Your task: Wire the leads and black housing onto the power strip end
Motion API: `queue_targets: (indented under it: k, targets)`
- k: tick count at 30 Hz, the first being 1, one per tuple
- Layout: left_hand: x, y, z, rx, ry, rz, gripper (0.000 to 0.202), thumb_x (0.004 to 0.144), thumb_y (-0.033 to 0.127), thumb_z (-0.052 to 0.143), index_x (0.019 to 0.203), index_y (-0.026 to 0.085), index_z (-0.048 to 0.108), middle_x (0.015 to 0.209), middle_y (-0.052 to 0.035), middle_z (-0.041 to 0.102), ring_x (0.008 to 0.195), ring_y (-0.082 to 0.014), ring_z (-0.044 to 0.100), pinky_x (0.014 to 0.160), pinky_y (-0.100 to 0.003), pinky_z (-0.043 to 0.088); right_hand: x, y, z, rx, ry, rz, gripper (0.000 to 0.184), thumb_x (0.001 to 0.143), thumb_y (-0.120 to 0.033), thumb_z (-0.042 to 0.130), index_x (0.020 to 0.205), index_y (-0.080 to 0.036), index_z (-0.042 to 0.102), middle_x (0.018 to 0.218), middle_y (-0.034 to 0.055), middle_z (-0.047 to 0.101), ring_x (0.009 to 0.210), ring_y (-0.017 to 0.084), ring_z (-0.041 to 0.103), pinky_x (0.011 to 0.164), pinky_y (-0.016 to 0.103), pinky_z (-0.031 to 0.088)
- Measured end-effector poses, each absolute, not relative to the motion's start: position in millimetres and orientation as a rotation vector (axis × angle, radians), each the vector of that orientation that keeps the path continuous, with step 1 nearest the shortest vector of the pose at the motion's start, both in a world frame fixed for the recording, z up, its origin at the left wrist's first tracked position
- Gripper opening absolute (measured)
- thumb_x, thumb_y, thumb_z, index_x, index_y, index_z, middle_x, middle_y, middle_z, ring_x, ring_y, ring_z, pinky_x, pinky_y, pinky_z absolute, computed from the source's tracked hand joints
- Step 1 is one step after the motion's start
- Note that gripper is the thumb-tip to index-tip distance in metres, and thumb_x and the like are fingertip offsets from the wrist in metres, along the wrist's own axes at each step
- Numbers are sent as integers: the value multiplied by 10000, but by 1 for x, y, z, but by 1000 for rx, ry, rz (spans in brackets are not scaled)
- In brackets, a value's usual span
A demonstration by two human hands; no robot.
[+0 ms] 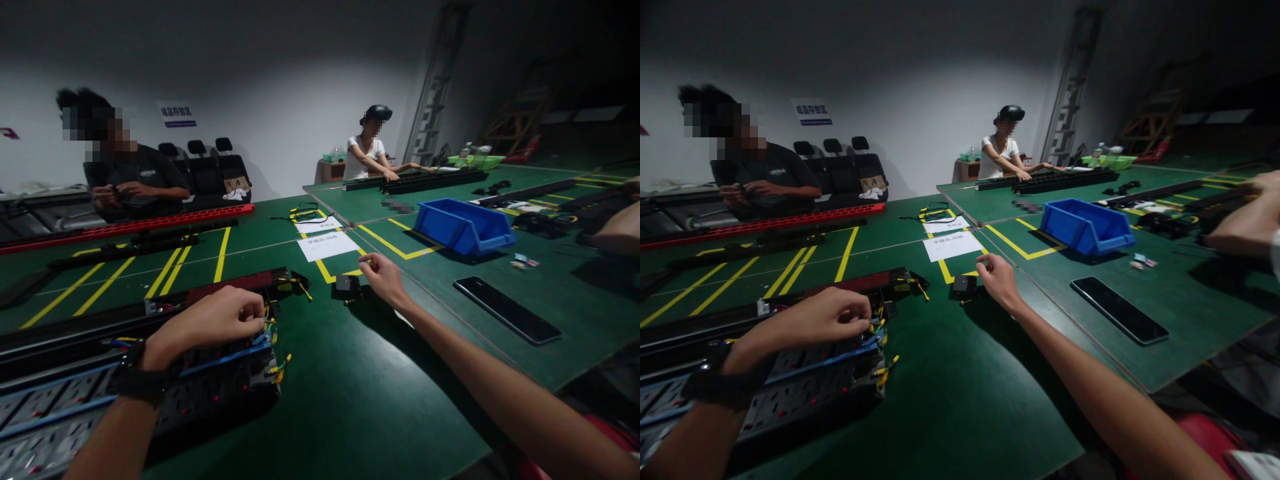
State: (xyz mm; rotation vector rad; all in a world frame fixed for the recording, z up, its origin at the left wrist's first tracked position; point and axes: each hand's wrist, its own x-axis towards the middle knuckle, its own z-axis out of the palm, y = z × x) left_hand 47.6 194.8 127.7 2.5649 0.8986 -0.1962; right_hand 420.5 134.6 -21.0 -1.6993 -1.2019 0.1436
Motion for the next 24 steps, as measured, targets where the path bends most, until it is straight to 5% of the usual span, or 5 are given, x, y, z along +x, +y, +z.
queue_targets:
  k: [11,17,24]
  targets:
    - [78,177,105,2409,624,89,311,976,424,579,949,164,747,853,-30,722,766,-174,622,696,-283,442,324,86,9,-1167,-2085,183,383,1098,-489,497,1225,-212,728,1058,108,693,943,250,642,812,369,480]
    - [90,167,99,2363,563,219,303,1017,397,551,978,170,748,877,-26,722,774,-171,605,710,-283,436,301,83,1,-1058,-2054,432,387,1068,-523,594,911,-192,719,866,44,688,812,193,618,736,308,454]
    - [91,167,94,2364,447,204,305,1046,360,527,1117,191,771,1030,-57,760,899,-196,653,838,-313,496,309,91,-6,-1119,-1927,514,412,1071,-495,606,810,-195,713,782,20,702,724,162,601,682,284,407]
